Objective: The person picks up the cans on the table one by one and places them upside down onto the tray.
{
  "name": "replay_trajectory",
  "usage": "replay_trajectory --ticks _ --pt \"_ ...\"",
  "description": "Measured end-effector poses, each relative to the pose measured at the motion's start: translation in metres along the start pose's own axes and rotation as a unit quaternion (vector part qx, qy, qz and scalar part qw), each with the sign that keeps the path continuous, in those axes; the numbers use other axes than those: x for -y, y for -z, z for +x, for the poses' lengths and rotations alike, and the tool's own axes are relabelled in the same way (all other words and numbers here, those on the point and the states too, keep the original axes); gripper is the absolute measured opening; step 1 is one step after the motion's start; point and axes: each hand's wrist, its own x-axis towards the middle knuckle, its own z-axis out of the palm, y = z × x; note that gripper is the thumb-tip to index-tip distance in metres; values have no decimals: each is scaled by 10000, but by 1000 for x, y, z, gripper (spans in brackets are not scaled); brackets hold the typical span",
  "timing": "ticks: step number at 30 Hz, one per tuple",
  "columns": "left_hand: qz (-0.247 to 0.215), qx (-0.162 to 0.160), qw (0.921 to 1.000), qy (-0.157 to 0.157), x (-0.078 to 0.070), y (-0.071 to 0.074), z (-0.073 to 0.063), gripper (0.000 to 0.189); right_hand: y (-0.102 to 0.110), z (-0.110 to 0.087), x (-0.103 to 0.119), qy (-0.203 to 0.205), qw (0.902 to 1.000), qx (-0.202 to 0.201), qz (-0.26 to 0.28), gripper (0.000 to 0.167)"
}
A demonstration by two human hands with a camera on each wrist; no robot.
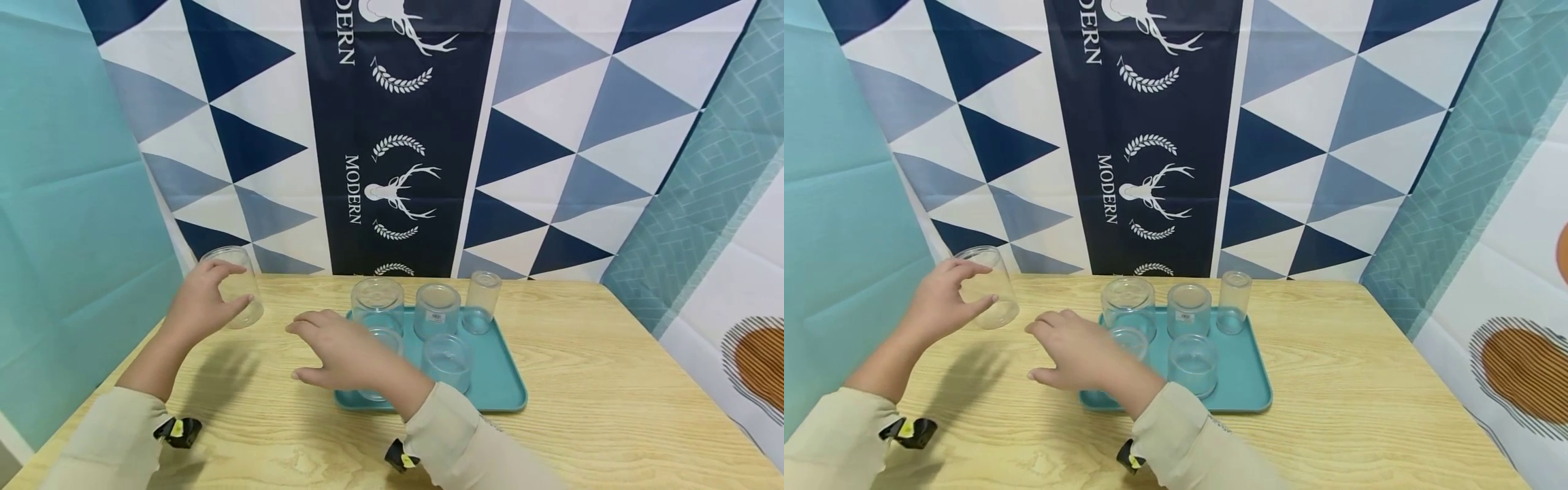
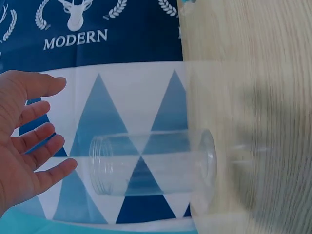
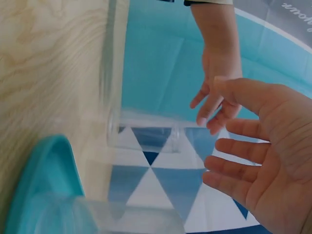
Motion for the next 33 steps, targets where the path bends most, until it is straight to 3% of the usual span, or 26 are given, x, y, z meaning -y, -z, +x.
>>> replay_trajectory --ticks 7,17,26,33 --pt "71 144 9996 218 11 5 9 49 -13 14 6 -514 9984 -13 253 53" --pt "73 353 9962 792 30 12 27 55 -34 32 11 -1062 9890 -634 809 47" --pt "260 624 9910 1157 40 13 43 64 -47 45 16 -1719 9683 -1018 1499 58" --pt "479 1092 9805 1560 45 12 58 79 -55 55 15 -2272 9439 -1242 2051 69"
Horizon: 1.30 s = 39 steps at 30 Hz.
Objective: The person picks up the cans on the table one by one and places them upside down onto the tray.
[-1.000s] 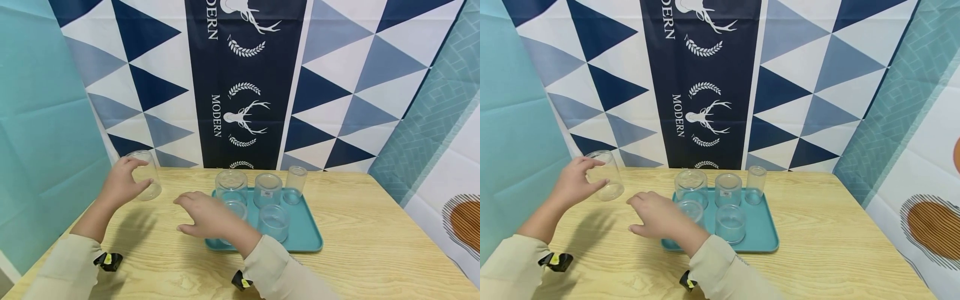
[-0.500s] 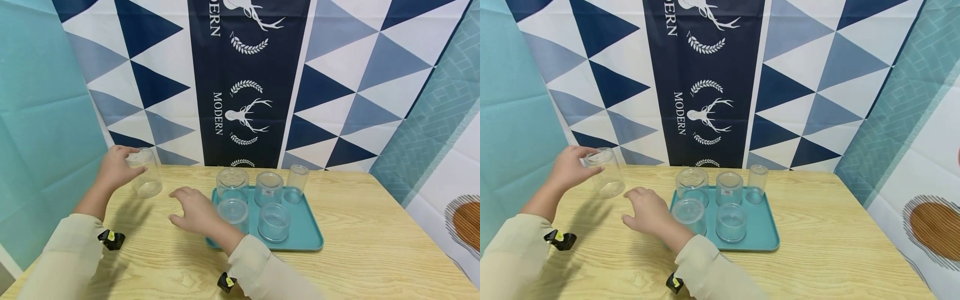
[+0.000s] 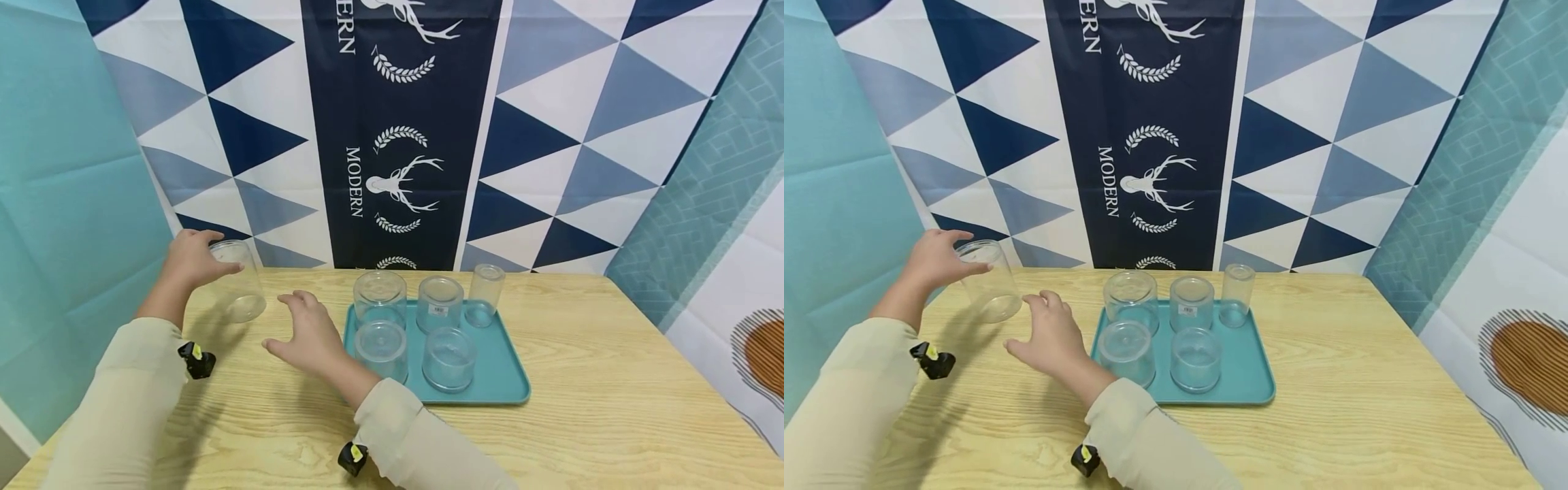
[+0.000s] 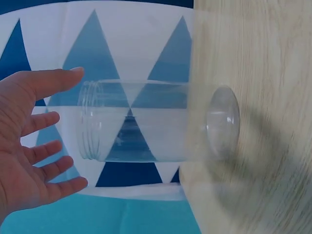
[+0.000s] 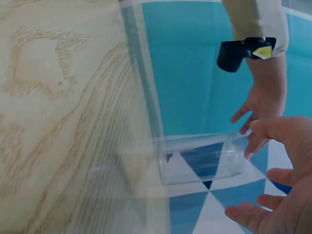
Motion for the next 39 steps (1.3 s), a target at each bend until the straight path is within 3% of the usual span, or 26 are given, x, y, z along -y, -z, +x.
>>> replay_trajectory --ticks 8,18,26,32,36,39 --pt "-274 227 9983 458 8 -9 19 102 -11 7 -7 -439 9976 -119 515 76" --pt "-532 773 9906 996 5 -7 31 111 -23 14 -12 -895 9889 -158 1179 81" --pt "-638 1113 9867 994 3 0 34 87 -27 15 -14 -1193 9808 -129 1539 85" --pt "-1013 1235 9806 1134 5 4 31 93 -28 14 -14 -1347 9736 -121 1841 83" --pt "-1055 1397 9796 991 8 5 29 96 -29 12 -15 -1477 9610 -194 2328 80" --pt "-1015 1500 9799 833 8 7 28 89 -29 10 -16 -1621 9446 -224 2844 78"
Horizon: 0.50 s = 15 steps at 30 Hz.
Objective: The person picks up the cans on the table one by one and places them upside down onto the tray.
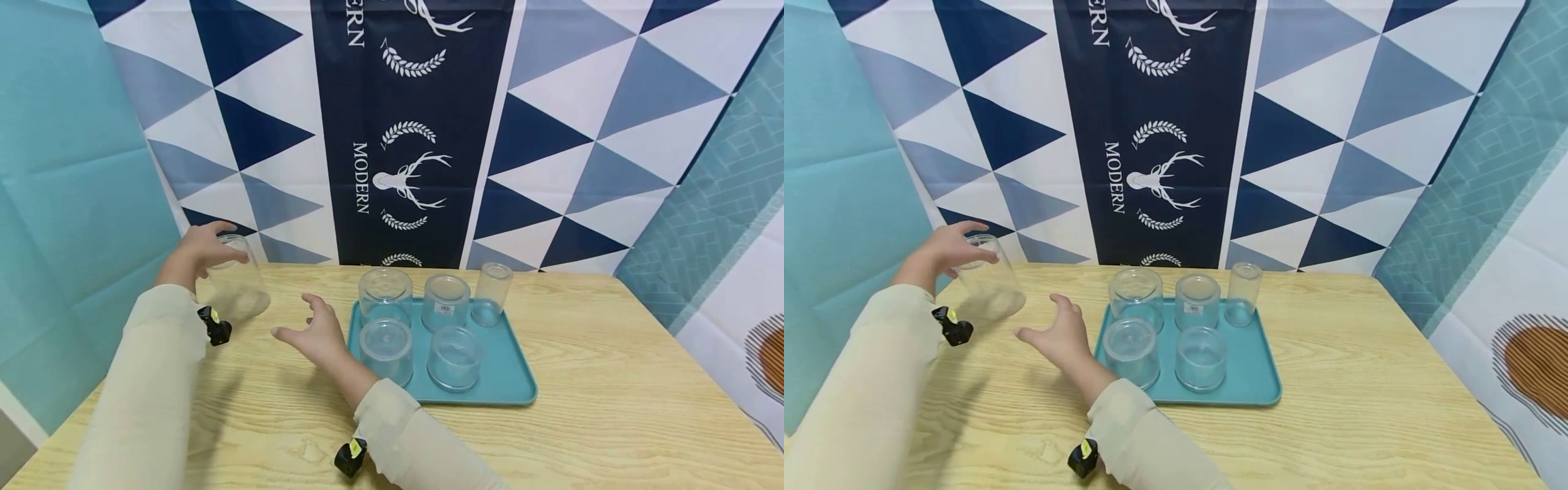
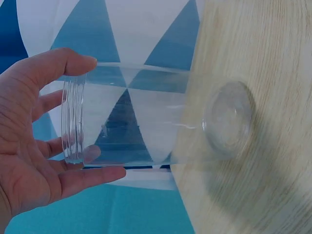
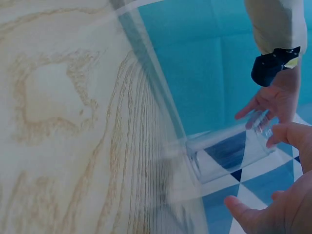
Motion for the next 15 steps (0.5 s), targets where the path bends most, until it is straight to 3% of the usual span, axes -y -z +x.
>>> replay_trajectory --ticks 6,15 --pt "111 60 9995 -300 -3 2 -5 79 2 -4 2 -240 9990 82 375 77" --pt "214 10 9933 -1133 -8 -5 -13 74 8 -12 9 -107 9971 -12 751 69"
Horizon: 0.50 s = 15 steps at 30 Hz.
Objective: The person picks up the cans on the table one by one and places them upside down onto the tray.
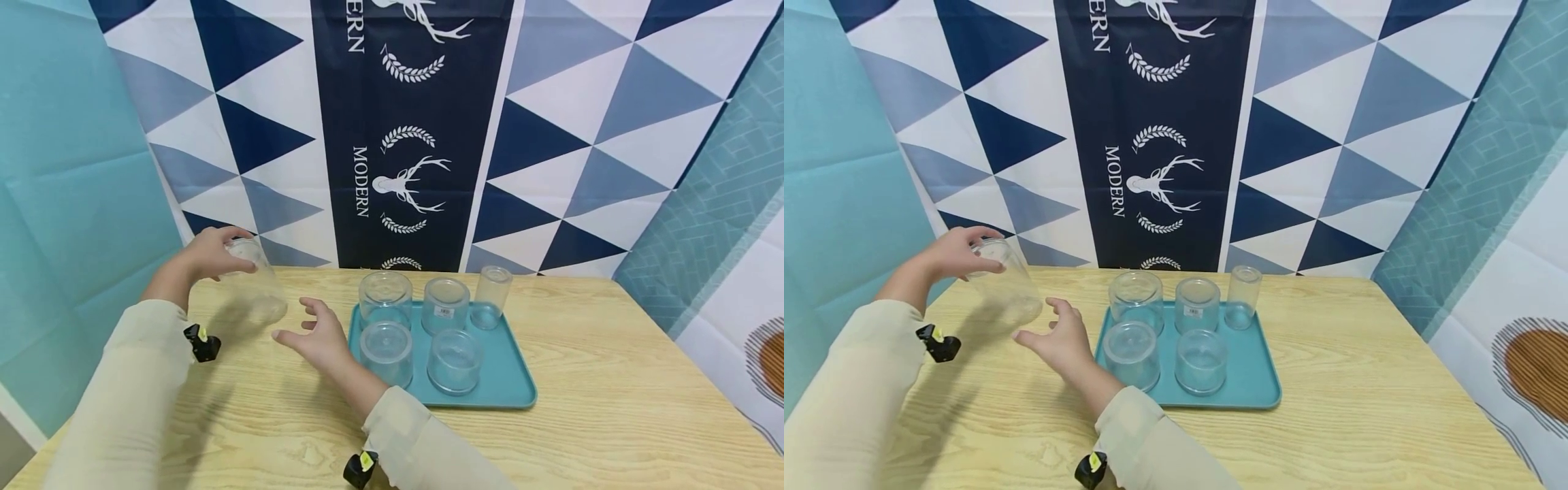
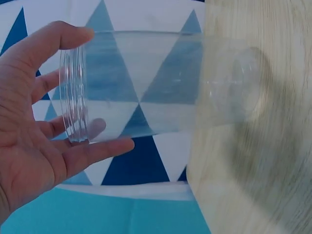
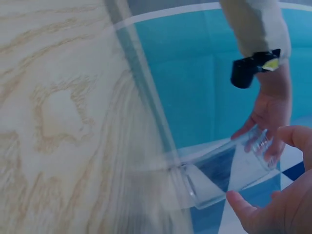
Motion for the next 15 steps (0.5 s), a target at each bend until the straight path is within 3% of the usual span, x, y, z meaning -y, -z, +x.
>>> replay_trajectory --ticks 6,15 --pt "108 -123 9991 -386 -6 -4 -4 74 11 -3 5 11 9986 78 522 64" --pt "587 -417 9947 -734 -19 -6 -13 72 28 -8 12 125 9981 236 554 69"
